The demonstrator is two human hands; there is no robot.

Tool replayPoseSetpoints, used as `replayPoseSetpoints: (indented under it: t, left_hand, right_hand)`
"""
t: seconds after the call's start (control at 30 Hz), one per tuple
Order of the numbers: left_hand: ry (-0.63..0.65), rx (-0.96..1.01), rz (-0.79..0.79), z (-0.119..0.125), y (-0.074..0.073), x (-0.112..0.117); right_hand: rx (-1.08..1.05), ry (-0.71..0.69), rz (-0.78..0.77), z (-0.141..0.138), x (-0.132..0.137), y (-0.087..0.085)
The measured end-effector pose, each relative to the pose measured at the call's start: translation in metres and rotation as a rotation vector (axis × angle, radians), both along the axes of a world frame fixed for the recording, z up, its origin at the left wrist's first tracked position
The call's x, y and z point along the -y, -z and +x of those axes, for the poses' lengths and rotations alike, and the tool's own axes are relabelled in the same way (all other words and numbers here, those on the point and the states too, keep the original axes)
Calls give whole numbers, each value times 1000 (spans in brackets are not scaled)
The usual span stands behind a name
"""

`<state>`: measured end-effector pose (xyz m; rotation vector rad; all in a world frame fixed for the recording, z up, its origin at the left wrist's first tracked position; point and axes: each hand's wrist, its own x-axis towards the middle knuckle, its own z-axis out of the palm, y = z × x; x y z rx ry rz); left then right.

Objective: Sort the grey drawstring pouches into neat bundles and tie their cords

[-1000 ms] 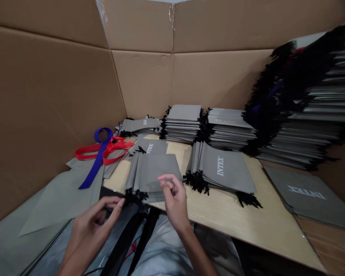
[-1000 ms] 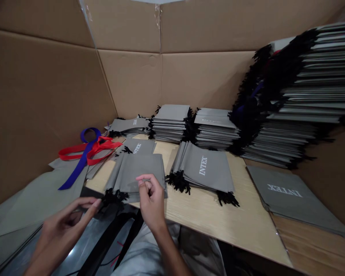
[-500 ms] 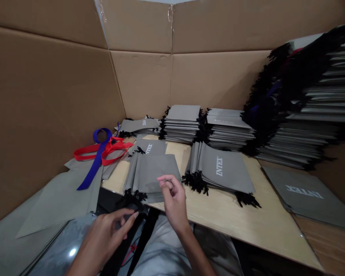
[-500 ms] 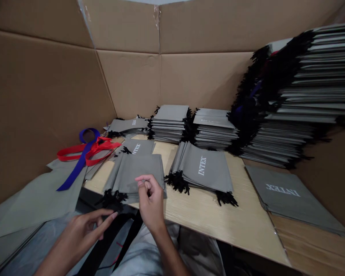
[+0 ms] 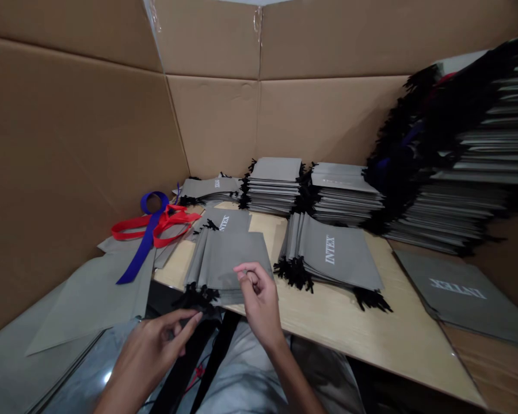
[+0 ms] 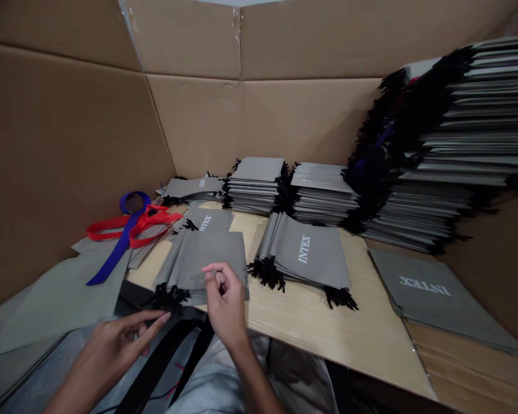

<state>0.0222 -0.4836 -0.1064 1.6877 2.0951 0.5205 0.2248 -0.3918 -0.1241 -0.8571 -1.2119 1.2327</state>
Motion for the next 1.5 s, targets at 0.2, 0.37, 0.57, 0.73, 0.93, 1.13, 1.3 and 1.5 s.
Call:
replayPoseSetpoints:
  t: [0.2,0.37,0.57,0.73,0.93,1.13,1.3,1.5]
  left_hand:
    - [98,46,-172,-3,1,3]
    - [159,61,-324,-25,-10,8]
    - [30,136,-132,-34,-5,9]
    - [-53,633,-166,-15,11,-8]
    - [-140,826,-108,-1,26,-16]
    - [-192,890,-132,-5,37,-11]
    - [-245,890,-119,-7,37,-8]
    - [-298,890,-60,-4,34,-6]
  right_hand:
    - [19,-12,10,1,0,4]
    - [46,-8,11,1,1,6]
    - [106,-31,1,1,2,11]
    - [171,-56,20,1,3,15]
    - [220,-90,55,2,3,15]
    - [402,-328,264,2,8,6]
    - [665,-331,423,-2,12,6]
    - [793,-274,494,-7,14,10]
